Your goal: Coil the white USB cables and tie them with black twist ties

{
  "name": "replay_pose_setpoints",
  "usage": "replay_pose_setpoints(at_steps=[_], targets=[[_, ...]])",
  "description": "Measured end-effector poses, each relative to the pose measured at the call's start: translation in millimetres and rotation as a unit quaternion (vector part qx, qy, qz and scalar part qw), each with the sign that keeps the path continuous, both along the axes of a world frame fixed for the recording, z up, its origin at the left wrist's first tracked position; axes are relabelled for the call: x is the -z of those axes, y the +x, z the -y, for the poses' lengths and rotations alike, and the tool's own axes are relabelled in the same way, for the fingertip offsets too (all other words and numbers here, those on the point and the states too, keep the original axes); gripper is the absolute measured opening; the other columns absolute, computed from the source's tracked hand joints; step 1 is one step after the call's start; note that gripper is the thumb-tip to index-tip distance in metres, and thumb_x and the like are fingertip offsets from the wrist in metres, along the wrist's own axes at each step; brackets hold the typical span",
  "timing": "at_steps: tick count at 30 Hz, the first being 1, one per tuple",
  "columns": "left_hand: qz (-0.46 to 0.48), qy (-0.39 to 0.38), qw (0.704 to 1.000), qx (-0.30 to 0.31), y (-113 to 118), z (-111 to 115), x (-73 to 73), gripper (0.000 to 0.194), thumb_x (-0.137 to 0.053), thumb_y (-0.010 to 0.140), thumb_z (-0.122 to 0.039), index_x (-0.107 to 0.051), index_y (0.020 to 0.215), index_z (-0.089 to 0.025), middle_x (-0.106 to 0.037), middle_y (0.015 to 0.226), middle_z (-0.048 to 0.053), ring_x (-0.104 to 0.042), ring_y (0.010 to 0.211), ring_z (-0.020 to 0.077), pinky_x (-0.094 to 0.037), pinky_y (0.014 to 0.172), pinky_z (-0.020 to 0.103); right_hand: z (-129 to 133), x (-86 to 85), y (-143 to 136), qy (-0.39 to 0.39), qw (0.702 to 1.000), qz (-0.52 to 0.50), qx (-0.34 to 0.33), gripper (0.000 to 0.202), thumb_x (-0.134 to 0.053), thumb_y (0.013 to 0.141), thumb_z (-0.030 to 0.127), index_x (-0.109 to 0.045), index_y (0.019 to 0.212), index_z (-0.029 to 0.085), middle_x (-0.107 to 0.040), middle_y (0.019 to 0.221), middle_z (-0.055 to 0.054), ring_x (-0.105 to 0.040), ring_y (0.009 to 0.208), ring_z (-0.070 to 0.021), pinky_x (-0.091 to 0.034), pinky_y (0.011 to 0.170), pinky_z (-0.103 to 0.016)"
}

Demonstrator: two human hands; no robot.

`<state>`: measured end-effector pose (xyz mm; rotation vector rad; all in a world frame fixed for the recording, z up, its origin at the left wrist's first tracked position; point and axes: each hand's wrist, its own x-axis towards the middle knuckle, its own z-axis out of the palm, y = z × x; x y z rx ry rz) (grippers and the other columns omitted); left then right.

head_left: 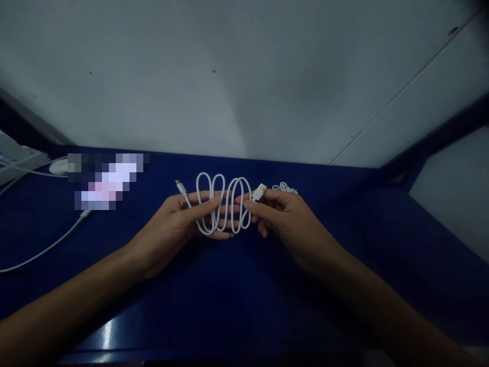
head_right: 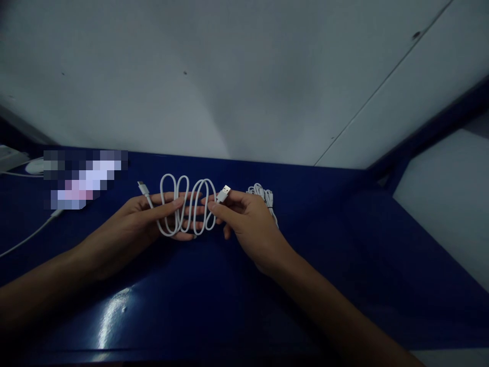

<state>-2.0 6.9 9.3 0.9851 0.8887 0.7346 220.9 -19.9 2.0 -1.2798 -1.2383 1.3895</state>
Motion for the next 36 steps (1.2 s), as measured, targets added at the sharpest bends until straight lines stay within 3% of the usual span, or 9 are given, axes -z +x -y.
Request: replay_pose_setpoints(at_steps=[17,25,36], targets=[[-0.012,-0.002,1.0,-0.006,0.5,-0.1,0.7,0.028,-0.08,0.099,-0.036,-0.084,0.124,-0.023,-0.079,0.138,0.015,-0.083,0.104,0.028,-0.072,0.085,0.034,0.5,-1.1,-0.1,0.004,1.0,0.017,-0.002,0.022,-0.08,0.096,0.046,-0.083,0.099,0.025,-0.067,0.081,-0.002,-0.055,0.067,-0.0146,-0.048,0.061,-0.03],[-0.044,-0.012,0.999,-0.011,2.4,2.6,-5.1,0.03,-0.09,0.089,-0.026,-0.084,0.119,-0.024,-0.08,0.135,0.011,-0.083,0.106,0.0265,-0.069,0.086,0.031,1.8,-1.1,1.0,-0.013,1.0,0.014,-0.01,0.021,-0.078,0.098,0.046,-0.082,0.096,0.025,-0.067,0.083,-0.001,-0.055,0.068,-0.0139,-0.047,0.064,-0.031],[-0.066,-0.002,0.998,-0.017,2.5,1.8,-3.4,0.051,-0.099,0.076,-0.016,-0.082,0.124,-0.021,-0.082,0.13,0.013,-0.083,0.107,0.0272,-0.07,0.081,0.028,0.7,0.6,1.0,-0.018,1.0,-0.002,-0.018,0.022,-0.08,0.096,0.045,-0.08,0.093,0.023,-0.066,0.083,-0.001,-0.055,0.068,-0.0131,-0.047,0.063,-0.029]])
